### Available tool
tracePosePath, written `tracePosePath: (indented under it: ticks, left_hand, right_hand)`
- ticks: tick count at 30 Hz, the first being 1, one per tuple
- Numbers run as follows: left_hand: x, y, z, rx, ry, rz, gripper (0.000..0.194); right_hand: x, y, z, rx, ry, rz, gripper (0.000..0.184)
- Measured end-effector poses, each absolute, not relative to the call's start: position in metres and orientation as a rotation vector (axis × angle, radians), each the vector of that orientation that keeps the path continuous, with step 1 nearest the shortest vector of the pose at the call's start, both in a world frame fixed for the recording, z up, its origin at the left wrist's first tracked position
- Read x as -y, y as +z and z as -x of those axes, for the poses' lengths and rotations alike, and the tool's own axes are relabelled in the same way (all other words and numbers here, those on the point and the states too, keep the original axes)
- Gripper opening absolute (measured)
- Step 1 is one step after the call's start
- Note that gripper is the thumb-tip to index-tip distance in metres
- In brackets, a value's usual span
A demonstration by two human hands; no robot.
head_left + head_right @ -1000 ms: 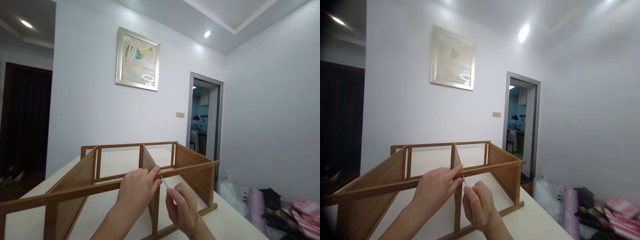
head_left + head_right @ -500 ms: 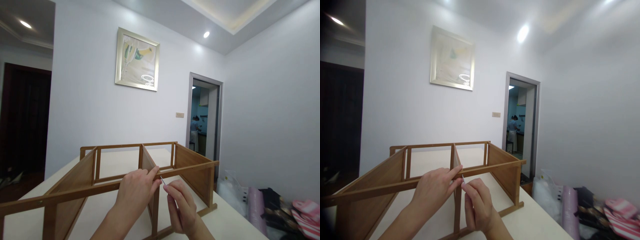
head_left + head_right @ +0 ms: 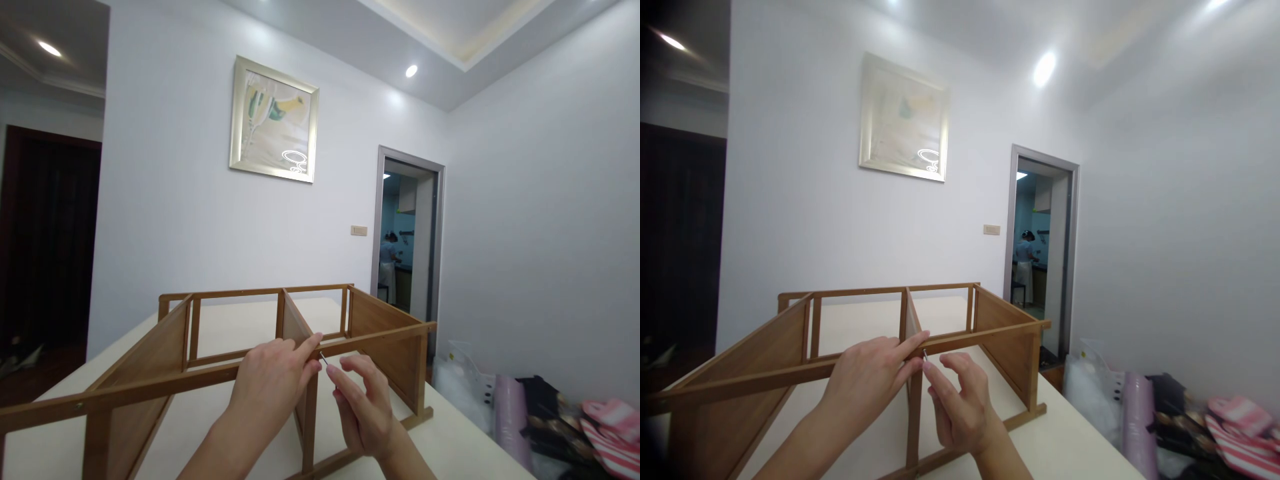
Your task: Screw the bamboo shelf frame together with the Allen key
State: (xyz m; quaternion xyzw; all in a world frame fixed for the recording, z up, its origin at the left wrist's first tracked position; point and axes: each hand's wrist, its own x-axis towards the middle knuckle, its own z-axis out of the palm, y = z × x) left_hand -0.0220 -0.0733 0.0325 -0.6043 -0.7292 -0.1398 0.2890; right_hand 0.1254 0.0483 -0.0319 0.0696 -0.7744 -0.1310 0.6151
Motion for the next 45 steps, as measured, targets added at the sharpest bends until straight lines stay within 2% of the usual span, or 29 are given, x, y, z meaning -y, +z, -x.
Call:
tracePosePath:
  ticks: [15, 24, 32, 37, 41, 45]
  left_hand:
    - [0.072, 0.033, 0.022, 1.960, -0.400, 1.627, 0.037]
    - [0.070, 0.033, 0.023, 1.974, -0.412, 1.632, 0.038]
    - [0.070, 0.033, 0.023, 1.995, -0.417, 1.648, 0.039]
    - [0.069, 0.033, 0.023, 2.008, -0.407, 1.646, 0.039]
    - [0.068, 0.033, 0.024, 2.003, -0.414, 1.650, 0.038]
    - [0.069, 0.032, 0.024, 1.997, -0.414, 1.644, 0.038]
  right_hand:
    - [-0.042, -0.030, -0.122, 1.781, -0.293, -0.185, 0.042]
    - [-0.039, -0.032, -0.116, 1.711, -0.333, -0.090, 0.024]
    - [-0.029, -0.031, -0.102, 1.644, -0.155, 0.026, 0.008]
    - [-0.021, -0.030, -0.098, 1.656, 0.097, 0.117, 0.015]
    - [-0.023, -0.035, -0.096, 1.611, 0.185, 0.140, 0.007]
    - [-0.028, -0.036, -0.099, 1.655, 0.172, 0.005, 0.031]
